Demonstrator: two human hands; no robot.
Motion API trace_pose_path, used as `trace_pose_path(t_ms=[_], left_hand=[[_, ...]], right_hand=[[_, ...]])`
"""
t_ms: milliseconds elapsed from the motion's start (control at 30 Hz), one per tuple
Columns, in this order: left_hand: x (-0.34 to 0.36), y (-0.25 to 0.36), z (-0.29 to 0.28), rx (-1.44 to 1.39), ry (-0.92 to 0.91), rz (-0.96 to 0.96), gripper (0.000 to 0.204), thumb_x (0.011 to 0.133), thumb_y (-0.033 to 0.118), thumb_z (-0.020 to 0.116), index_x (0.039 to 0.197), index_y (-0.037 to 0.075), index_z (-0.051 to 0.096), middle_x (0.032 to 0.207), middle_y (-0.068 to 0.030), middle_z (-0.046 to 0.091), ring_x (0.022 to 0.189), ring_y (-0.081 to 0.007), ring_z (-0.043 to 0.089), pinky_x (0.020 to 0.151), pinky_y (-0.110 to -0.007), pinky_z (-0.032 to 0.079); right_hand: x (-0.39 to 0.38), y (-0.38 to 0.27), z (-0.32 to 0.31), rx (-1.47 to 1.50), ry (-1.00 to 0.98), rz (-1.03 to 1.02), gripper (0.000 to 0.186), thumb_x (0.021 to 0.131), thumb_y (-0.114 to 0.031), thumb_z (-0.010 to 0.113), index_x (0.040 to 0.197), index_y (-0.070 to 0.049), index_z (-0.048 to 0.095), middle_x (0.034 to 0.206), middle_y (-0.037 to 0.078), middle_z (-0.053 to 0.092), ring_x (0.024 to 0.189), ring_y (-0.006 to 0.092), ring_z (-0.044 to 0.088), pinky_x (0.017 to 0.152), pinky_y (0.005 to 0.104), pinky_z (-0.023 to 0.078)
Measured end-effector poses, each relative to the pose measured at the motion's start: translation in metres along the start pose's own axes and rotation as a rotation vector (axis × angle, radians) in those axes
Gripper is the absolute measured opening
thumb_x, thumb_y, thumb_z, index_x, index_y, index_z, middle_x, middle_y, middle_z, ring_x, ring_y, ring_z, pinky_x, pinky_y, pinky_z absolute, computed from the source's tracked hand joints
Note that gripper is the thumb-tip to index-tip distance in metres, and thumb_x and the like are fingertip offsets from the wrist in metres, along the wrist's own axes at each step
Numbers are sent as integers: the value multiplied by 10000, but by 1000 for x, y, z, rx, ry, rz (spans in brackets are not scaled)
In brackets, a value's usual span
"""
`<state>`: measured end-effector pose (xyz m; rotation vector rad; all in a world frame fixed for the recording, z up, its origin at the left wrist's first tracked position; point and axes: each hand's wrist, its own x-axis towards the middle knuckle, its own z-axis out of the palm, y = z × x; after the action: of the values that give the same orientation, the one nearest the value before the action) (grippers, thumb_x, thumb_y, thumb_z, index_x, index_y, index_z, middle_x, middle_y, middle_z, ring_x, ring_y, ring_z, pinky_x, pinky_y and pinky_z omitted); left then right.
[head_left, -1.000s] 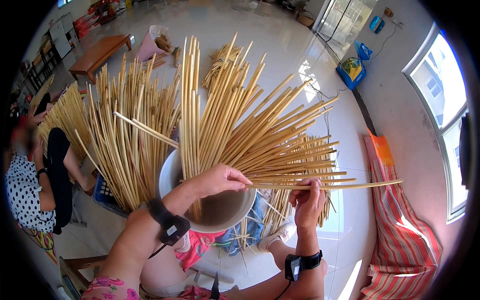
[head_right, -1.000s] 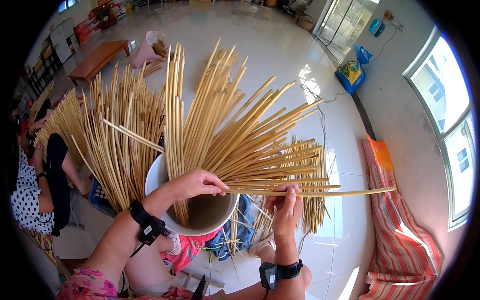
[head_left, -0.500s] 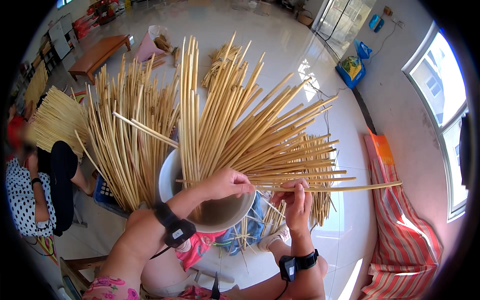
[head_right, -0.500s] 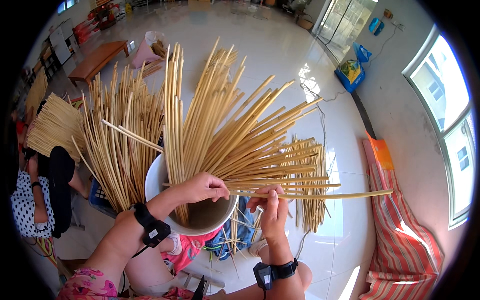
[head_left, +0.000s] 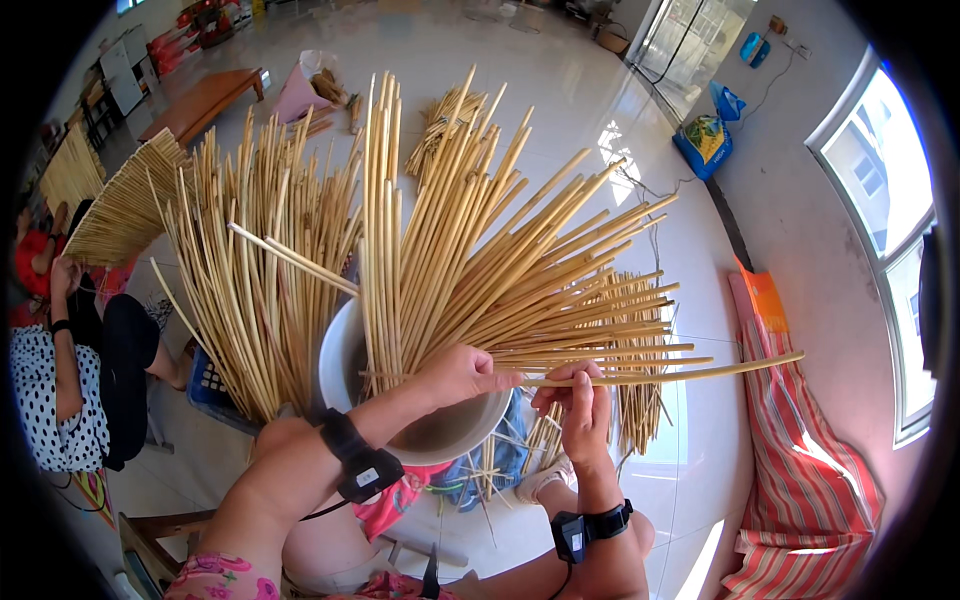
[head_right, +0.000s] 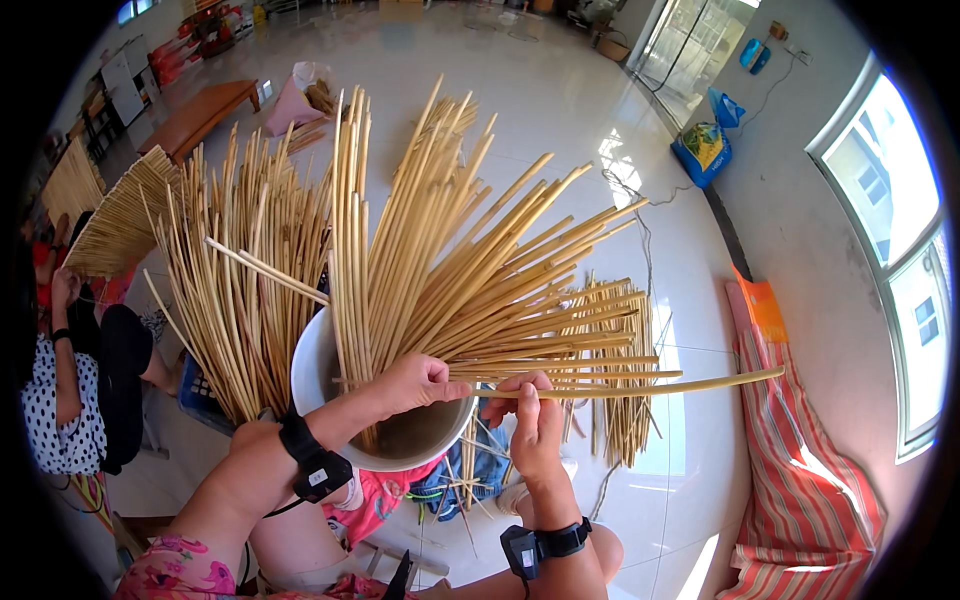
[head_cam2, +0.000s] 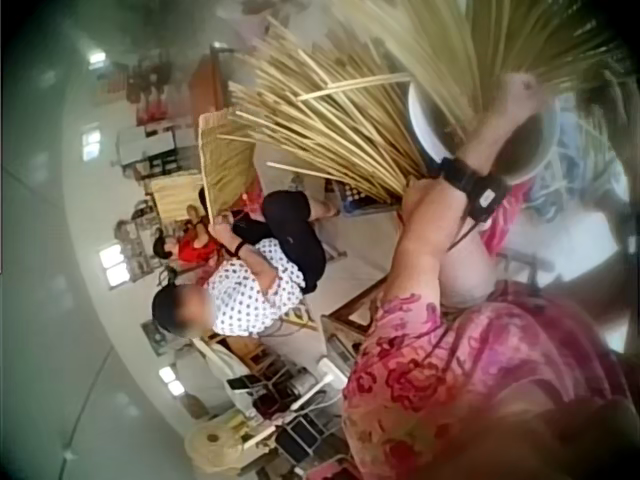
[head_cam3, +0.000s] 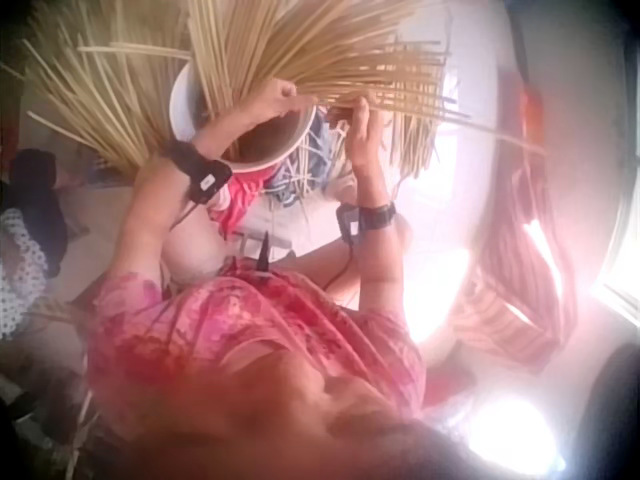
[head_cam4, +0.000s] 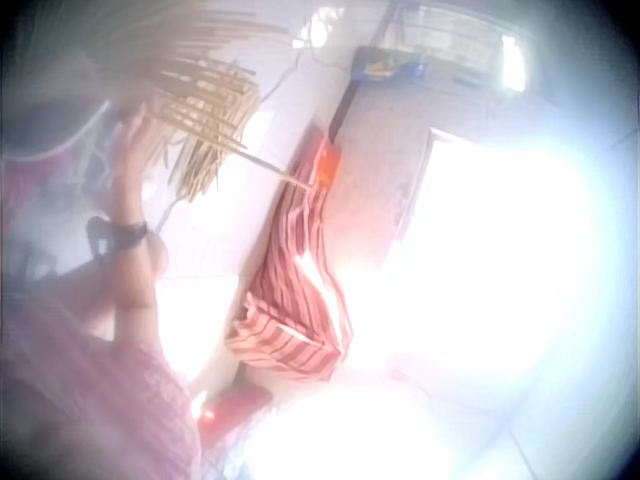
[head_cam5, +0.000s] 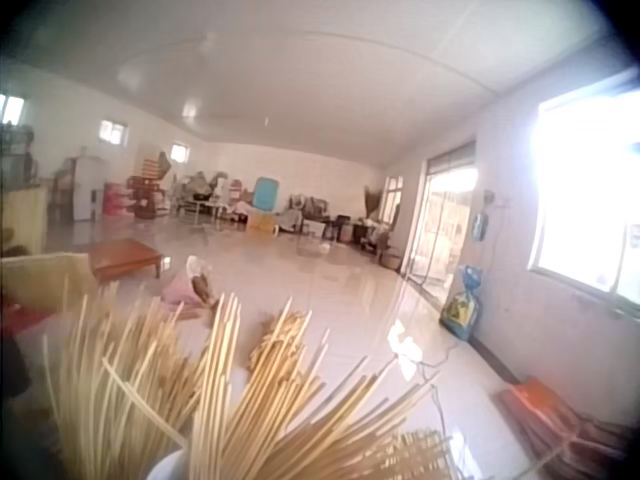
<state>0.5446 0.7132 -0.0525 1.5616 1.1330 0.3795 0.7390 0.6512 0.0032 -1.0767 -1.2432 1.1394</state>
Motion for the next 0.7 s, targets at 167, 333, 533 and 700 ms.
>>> trace_pose_path(t_ms=[167, 333, 533, 700], left_hand=[[-17, 30, -22, -341, -256, 177, 283, 904, 216, 616, 1052, -23, 645, 788, -32, 635, 679, -84, 546, 633, -217, 448], [-28, 29, -57, -244, -409, 71, 318, 902, 153, 582, 1171, -15, 606, 875, -54, 672, 726, -89, 573, 695, -225, 477], [-26, 26, -44, -262, -193, 143, 244, 842, 141, 661, 1028, -17, 668, 781, -29, 671, 661, -79, 567, 654, -218, 466], [-20, 21, -30, -58, 69, 179, 294, 771, 304, 747, 785, 24, 656, 671, -51, 637, 591, -118, 562, 589, -259, 454]], right_hand=[[6, -9, -28, 39, 121, 12, 305, 996, -242, 313, 886, -15, 486, 658, 127, 577, 533, 175, 564, 491, 253, 466], [11, -21, -51, 245, 315, -54, 308, 984, -234, 291, 833, -41, 478, 612, 83, 510, 443, 172, 483, 405, 265, 371], [10, -11, -36, 210, 308, 43, 326, 1022, -315, 310, 868, -71, 462, 611, 65, 504, 428, 122, 447, 379, 223, 315], [10, -8, -21, 195, 268, 48, 325, 1026, -306, 312, 857, -65, 450, 600, 59, 493, 425, 122, 448, 376, 223, 320]])
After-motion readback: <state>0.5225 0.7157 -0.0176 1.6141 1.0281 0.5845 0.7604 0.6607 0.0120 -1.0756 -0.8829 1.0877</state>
